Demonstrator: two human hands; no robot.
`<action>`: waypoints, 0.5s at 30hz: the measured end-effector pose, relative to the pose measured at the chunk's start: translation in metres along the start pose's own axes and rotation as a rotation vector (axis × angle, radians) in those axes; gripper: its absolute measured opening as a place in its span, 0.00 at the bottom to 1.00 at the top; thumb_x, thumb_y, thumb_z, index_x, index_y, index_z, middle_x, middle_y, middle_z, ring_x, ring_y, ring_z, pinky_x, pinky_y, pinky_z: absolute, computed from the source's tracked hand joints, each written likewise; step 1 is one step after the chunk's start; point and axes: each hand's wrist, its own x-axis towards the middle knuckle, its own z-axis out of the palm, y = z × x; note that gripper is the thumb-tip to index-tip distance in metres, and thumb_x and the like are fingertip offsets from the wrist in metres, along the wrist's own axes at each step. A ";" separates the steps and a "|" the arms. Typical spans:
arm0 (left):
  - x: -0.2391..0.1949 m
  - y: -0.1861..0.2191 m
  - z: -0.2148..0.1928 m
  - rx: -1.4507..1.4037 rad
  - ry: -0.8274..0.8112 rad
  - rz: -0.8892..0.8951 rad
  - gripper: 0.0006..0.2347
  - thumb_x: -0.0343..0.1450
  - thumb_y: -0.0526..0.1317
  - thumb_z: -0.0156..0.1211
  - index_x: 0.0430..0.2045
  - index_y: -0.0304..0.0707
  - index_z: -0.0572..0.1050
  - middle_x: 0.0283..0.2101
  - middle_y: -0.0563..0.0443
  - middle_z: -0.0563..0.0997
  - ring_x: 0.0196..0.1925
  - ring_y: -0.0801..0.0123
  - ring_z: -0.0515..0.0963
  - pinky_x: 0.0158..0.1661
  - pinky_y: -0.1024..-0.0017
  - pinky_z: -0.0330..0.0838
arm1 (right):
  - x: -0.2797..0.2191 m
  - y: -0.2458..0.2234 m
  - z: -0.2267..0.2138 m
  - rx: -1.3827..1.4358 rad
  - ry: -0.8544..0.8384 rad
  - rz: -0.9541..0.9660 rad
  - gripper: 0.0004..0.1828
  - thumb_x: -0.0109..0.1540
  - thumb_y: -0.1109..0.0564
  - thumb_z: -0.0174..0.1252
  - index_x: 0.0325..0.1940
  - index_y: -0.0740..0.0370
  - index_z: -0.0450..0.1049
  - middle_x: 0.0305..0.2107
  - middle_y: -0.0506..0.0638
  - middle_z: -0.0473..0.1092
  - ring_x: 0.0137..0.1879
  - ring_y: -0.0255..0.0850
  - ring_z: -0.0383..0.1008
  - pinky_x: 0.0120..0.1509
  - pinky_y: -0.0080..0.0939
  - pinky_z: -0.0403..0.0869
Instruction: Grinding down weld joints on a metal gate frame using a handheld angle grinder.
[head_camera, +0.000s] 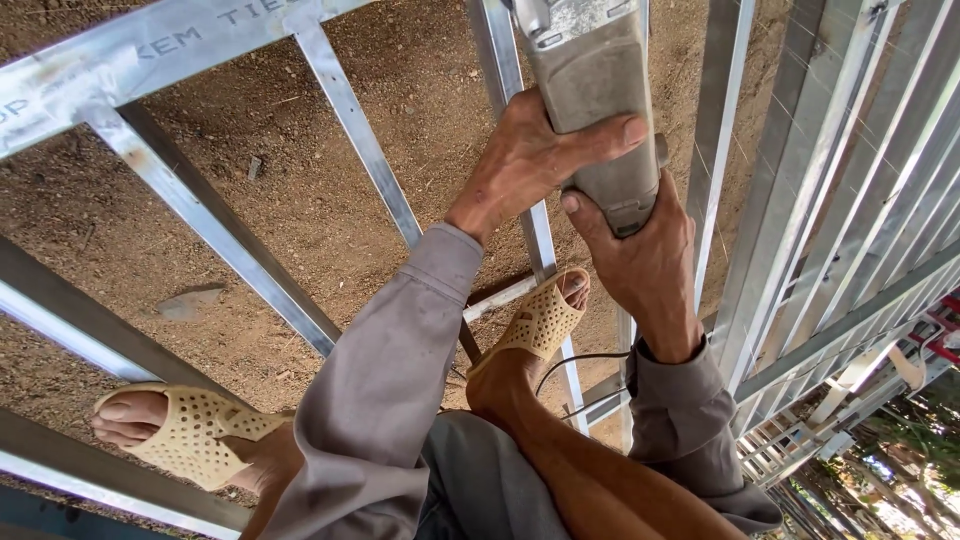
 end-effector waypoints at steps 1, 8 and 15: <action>0.001 0.001 -0.001 -0.045 -0.006 -0.089 0.32 0.58 0.62 0.69 0.48 0.37 0.76 0.49 0.43 0.85 0.52 0.52 0.88 0.48 0.59 0.93 | 0.000 -0.001 0.001 -0.005 0.008 -0.003 0.37 0.60 0.27 0.57 0.46 0.65 0.66 0.27 0.51 0.68 0.27 0.40 0.65 0.27 0.41 0.69; -0.003 0.003 0.002 -0.018 -0.001 0.011 0.27 0.61 0.60 0.68 0.42 0.36 0.77 0.41 0.45 0.86 0.45 0.56 0.89 0.43 0.63 0.93 | 0.001 0.010 0.000 -0.001 -0.034 0.012 0.38 0.58 0.27 0.58 0.49 0.65 0.66 0.28 0.51 0.69 0.27 0.41 0.67 0.27 0.43 0.70; -0.002 0.007 -0.003 -0.064 -0.014 0.003 0.29 0.61 0.59 0.69 0.45 0.35 0.76 0.46 0.41 0.85 0.50 0.51 0.89 0.47 0.60 0.93 | 0.005 0.005 -0.001 -0.039 -0.027 0.027 0.38 0.59 0.27 0.59 0.48 0.65 0.66 0.27 0.51 0.67 0.27 0.42 0.65 0.28 0.44 0.67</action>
